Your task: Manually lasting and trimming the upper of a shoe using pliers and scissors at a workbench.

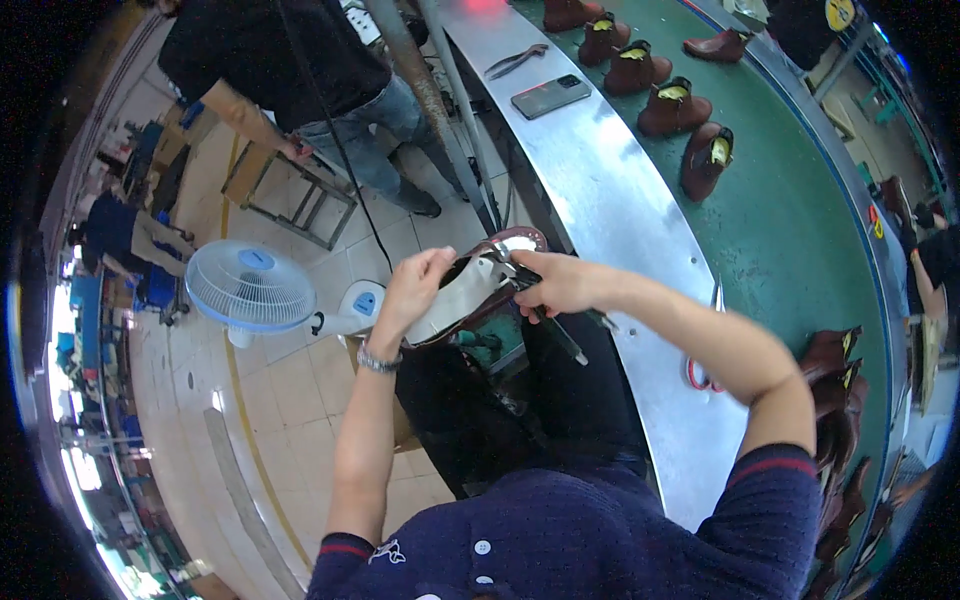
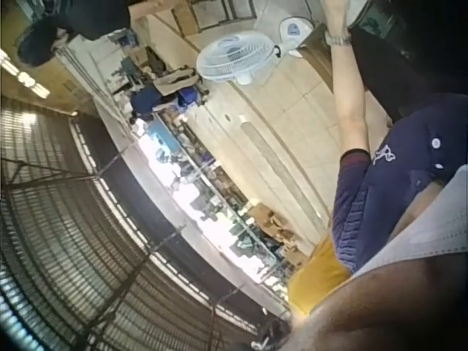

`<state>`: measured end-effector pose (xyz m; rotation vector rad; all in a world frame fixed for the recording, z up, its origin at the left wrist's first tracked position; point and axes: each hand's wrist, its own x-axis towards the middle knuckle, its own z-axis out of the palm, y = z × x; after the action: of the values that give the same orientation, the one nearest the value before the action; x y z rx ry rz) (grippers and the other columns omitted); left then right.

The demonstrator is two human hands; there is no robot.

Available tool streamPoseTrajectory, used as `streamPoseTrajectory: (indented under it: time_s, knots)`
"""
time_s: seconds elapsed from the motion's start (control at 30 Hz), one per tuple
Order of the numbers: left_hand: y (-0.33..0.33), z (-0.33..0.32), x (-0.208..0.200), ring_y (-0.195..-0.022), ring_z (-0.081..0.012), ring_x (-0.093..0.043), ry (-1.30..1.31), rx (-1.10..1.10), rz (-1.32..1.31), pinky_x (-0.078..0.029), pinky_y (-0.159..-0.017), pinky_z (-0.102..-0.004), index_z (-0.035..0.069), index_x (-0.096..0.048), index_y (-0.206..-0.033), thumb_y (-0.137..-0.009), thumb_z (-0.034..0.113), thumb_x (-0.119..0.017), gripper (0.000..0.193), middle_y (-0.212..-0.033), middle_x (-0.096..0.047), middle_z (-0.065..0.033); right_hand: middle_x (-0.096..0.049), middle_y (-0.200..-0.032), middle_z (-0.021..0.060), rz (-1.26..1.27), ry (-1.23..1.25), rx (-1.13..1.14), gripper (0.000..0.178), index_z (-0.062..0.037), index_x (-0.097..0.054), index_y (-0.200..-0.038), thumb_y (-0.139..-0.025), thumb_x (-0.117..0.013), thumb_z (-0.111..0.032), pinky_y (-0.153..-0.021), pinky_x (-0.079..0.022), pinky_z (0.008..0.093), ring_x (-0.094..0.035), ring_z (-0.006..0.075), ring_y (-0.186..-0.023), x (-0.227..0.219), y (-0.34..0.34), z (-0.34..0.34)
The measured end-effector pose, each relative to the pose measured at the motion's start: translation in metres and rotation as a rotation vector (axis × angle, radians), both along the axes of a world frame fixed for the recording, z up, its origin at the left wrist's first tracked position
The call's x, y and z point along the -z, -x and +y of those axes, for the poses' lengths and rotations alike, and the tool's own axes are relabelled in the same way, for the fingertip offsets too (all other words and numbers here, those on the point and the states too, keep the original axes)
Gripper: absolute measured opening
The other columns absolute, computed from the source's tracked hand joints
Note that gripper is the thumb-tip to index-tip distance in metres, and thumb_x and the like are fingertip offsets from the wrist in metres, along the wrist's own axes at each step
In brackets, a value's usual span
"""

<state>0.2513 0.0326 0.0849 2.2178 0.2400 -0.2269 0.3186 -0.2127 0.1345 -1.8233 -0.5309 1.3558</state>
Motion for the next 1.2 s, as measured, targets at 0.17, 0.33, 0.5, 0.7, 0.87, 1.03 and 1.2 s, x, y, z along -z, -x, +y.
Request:
streamPoseTrajectory:
  time_s: [0.17,0.33,0.5,0.7,0.87,1.03,1.2]
  knots:
    - [0.049,-0.044,0.007,-0.115,-0.0377,-0.052,-0.384,0.146,-0.395,-0.036,-0.103,-0.0422,-0.012,-0.013,-0.147,-0.065,0.021,-0.086,0.114,-0.124,-0.055,-0.0246,-0.065,-0.089,0.0102,0.044,0.176,0.003,0.058,-0.008,-0.027,-0.145,-0.095,-0.056,-0.015,-0.063,-0.054,0.0354,-0.066,0.0161,-0.078,-0.011,-0.007,0.031]
    - [0.048,-0.054,0.012,-0.12,-0.0327,-0.05,-0.342,0.056,-0.413,-0.033,-0.106,-0.0418,-0.007,-0.037,-0.14,-0.061,0.011,-0.085,0.093,-0.126,-0.056,-0.0197,-0.064,-0.078,0.0276,-0.737,-0.078,0.051,0.055,0.0007,-0.031,-0.138,-0.092,-0.057,-0.013,-0.062,-0.05,0.0499,-0.063,0.0437,-0.067,0.024,0.043,0.013]
    - [0.056,-0.055,0.018,-0.122,-0.0306,-0.05,-0.363,0.064,-0.483,-0.035,-0.106,-0.0415,-0.005,-0.044,-0.136,-0.062,0.011,-0.083,0.086,-0.128,-0.056,-0.017,-0.063,-0.073,0.0274,-0.718,-0.052,0.086,0.056,0.0017,-0.029,-0.137,-0.091,-0.058,-0.012,-0.062,-0.046,0.053,-0.063,0.0461,-0.071,0.033,0.054,0.005]
    - [0.059,-0.051,0.03,-0.122,-0.0319,-0.05,-0.485,0.123,-0.597,-0.037,-0.105,-0.0419,-0.005,-0.045,-0.136,-0.067,0.017,-0.08,0.08,-0.13,-0.055,-0.0186,-0.062,-0.07,0.0254,-0.9,-0.041,-0.073,0.053,-0.0013,-0.034,-0.135,-0.091,-0.058,-0.017,-0.062,-0.048,0.0527,-0.063,0.0454,-0.071,0.027,0.036,-0.003]
    - [0.057,-0.043,0.039,-0.121,-0.0376,-0.049,-0.66,0.185,-0.665,-0.039,-0.104,-0.0449,-0.008,-0.045,-0.134,-0.079,0.028,-0.071,0.071,-0.129,-0.052,-0.0242,-0.065,-0.077,0.0226,-0.988,-0.021,-0.243,0.046,-0.0067,-0.044,-0.13,-0.089,-0.06,-0.016,-0.065,-0.051,0.0514,-0.065,0.0436,-0.074,-0.04,0.007,0.012]
    - [0.056,-0.047,0.039,-0.12,-0.0379,-0.05,-0.675,0.203,-0.707,-0.041,-0.103,-0.045,-0.007,-0.044,-0.135,-0.077,0.025,-0.074,0.074,-0.132,-0.05,-0.0236,-0.066,-0.078,0.0241,-1.001,0.028,-0.027,0.058,-0.0109,-0.037,-0.14,-0.088,-0.061,-0.022,-0.071,-0.051,0.0518,-0.065,0.0426,-0.08,0.014,0.023,0.026]
    - [0.058,-0.044,0.039,-0.121,-0.0373,-0.051,-0.673,0.156,-0.699,-0.04,-0.103,-0.0439,-0.007,-0.048,-0.132,-0.075,0.024,-0.075,0.071,-0.132,-0.052,-0.0234,-0.068,-0.097,0.0222,-0.887,0.022,0.095,0.057,-0.0165,-0.037,-0.141,-0.089,-0.059,-0.023,-0.075,-0.051,0.052,-0.065,0.0449,-0.086,-0.026,0.013,0.033]
